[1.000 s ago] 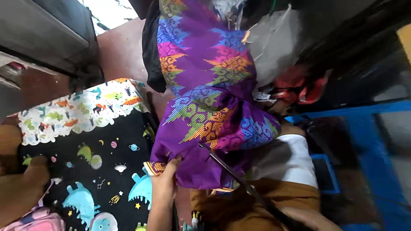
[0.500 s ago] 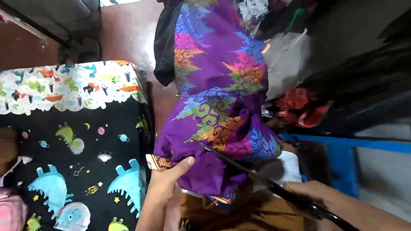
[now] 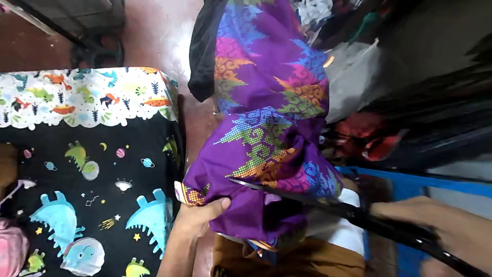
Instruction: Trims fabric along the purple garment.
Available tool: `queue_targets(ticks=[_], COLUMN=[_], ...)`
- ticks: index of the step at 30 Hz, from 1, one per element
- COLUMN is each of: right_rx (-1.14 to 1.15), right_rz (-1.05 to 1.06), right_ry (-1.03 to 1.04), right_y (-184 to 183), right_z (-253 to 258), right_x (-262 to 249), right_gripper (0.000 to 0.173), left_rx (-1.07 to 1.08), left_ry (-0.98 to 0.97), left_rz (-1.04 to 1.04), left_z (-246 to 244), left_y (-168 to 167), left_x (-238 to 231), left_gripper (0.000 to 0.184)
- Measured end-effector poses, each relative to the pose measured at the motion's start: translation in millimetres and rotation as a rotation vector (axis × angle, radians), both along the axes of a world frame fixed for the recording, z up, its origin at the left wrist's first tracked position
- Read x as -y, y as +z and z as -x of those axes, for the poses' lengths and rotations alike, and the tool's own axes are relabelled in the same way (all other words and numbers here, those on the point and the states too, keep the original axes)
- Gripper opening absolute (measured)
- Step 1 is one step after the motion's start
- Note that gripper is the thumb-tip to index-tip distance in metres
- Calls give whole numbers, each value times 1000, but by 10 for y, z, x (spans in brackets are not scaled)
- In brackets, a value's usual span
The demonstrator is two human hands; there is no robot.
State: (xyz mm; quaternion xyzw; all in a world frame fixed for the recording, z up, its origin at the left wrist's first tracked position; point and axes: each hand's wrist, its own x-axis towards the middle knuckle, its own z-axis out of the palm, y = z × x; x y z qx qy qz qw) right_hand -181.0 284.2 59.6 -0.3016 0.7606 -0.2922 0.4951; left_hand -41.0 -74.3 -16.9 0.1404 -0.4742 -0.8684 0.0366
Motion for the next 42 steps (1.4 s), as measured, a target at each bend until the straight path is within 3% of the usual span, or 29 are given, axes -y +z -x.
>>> queue_targets(ticks=[10, 14, 18, 21, 24, 32, 37, 42], right_rx=[-29, -80, -78, -47, -2, -20, 97, 185], right_rz=[35, 101, 101, 66, 52, 135, 61, 261], right_ry=[80, 50, 20, -47, -154, -337, -514, -643], right_y=[-26, -12, 58, 110, 88, -46, -68, -191], right_z=[123, 96, -21, -279, -648, -1382, -1834, -2276], right_x=[87, 70, 8, -20, -36, 44, 77, 67], right_gripper=[82, 72, 70, 68, 69, 73, 83, 77], left_rx=[-35, -49, -85, 24, 66, 46, -33, -14], left_ry=[-54, -65, -29, 198, 283, 216, 156, 156], left_rz=[54, 72, -56, -61, 41, 69, 70, 22], left_z=[-57, -76, -133, -172, -215, -396, -475, -534], left_y=[52, 40, 27, 128, 216, 325, 318, 306], left_x=[-1, 15, 7, -104, -197, -277, -380, -583], left_gripper=[35, 34, 28, 27, 27, 30, 28, 25])
